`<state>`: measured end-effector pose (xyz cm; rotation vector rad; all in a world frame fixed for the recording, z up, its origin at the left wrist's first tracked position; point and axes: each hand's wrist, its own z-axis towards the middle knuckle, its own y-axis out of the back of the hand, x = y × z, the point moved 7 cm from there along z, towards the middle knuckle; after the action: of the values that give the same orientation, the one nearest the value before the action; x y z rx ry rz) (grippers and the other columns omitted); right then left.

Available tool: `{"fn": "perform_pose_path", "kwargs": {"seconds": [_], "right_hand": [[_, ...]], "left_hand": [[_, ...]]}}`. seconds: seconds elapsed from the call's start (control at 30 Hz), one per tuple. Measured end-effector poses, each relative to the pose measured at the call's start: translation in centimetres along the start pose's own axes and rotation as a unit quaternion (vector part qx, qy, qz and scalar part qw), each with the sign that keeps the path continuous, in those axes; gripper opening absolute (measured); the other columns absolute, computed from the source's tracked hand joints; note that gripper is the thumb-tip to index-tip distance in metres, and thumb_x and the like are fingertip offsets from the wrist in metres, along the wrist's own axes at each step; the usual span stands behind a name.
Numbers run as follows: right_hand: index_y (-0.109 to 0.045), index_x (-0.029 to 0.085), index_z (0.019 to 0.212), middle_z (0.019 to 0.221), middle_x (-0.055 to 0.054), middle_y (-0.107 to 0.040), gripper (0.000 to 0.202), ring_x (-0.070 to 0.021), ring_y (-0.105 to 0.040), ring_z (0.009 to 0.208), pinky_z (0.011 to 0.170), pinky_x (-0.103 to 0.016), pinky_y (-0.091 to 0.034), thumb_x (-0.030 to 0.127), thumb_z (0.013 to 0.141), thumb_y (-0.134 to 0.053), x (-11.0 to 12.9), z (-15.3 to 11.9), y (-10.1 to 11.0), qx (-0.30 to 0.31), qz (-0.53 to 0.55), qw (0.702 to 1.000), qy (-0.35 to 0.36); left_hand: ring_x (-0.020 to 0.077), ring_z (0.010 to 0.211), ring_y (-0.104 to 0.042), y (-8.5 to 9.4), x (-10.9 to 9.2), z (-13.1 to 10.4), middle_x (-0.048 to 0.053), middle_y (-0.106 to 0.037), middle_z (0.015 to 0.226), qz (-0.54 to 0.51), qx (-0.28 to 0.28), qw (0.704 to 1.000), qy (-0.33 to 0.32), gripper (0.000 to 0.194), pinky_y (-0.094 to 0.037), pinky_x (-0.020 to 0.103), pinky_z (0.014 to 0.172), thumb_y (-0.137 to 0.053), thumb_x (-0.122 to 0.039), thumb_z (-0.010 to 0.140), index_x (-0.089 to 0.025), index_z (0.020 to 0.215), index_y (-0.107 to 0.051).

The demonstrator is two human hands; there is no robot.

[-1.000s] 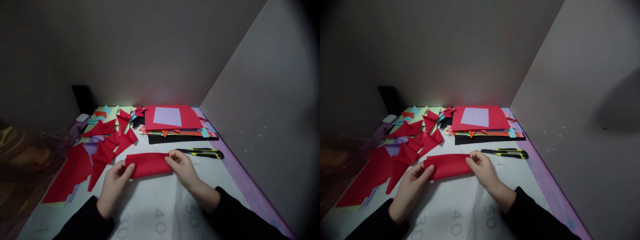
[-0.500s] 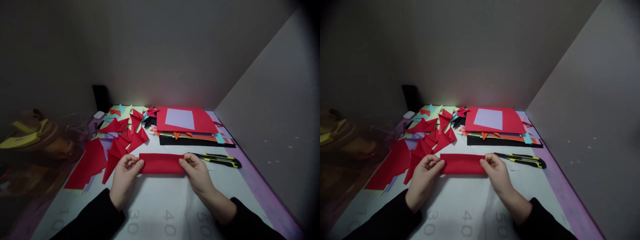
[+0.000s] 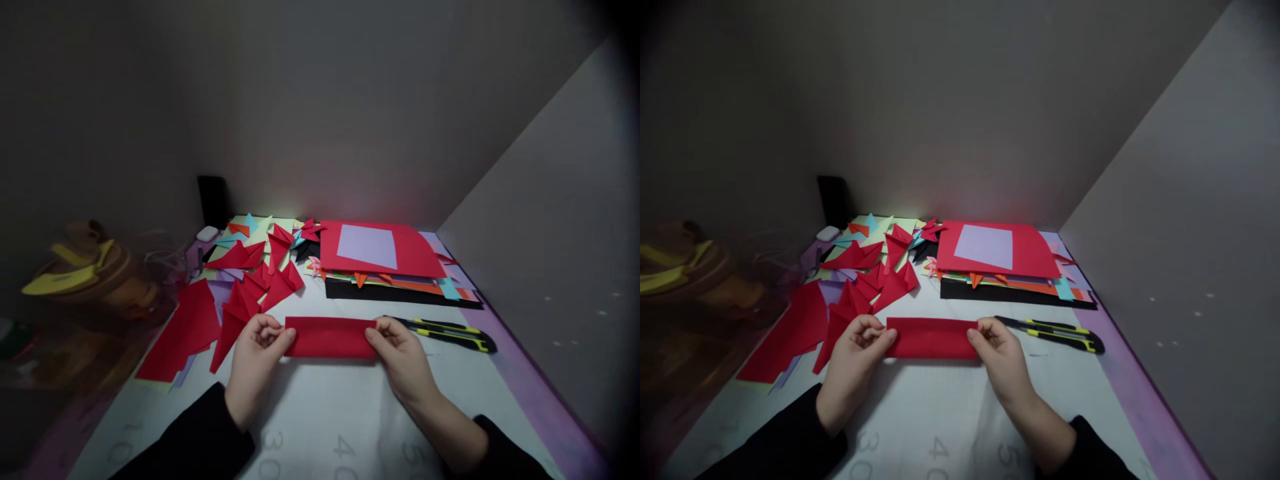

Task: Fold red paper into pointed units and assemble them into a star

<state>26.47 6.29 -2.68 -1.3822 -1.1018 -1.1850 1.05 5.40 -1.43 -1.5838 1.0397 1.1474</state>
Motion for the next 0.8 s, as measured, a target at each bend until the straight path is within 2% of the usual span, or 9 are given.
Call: {"fn": "perform_pose_path", "kwargs": {"seconds": [0.3,0.8], "right_hand": [[-0.056,0.020,0.070,0.068,0.002,-0.051,0.022,-0.0126,-0.043,0.063,0.058,-0.023,-0.036,0.034,0.076,-0.072,-0.3,0.2,-0.1,0.005,0.003,1.000,-0.004],[-0.058,0.019,0.071,0.068,0.001,-0.052,0.021,-0.0131,-0.045,0.063,0.057,-0.023,-0.037,0.033,0.075,-0.072,-0.7,0.1,-0.1,0.004,0.007,1.000,-0.013]], "left_hand": [[0.0056,0.051,-0.041,-0.3,-1.3,-0.6,-0.009,-0.048,0.055,0.040,-0.008,0.999,-0.007,0.029,-0.031,0.015,0.050,-0.074,-0.029,0.068,-0.018,0.074,-0.048],[0.0063,0.051,-0.041,0.1,-1.2,-0.6,-0.008,-0.048,0.055,0.061,-0.014,0.998,-0.018,0.028,-0.031,0.016,0.049,-0.074,-0.029,0.067,-0.018,0.072,-0.048]]}}
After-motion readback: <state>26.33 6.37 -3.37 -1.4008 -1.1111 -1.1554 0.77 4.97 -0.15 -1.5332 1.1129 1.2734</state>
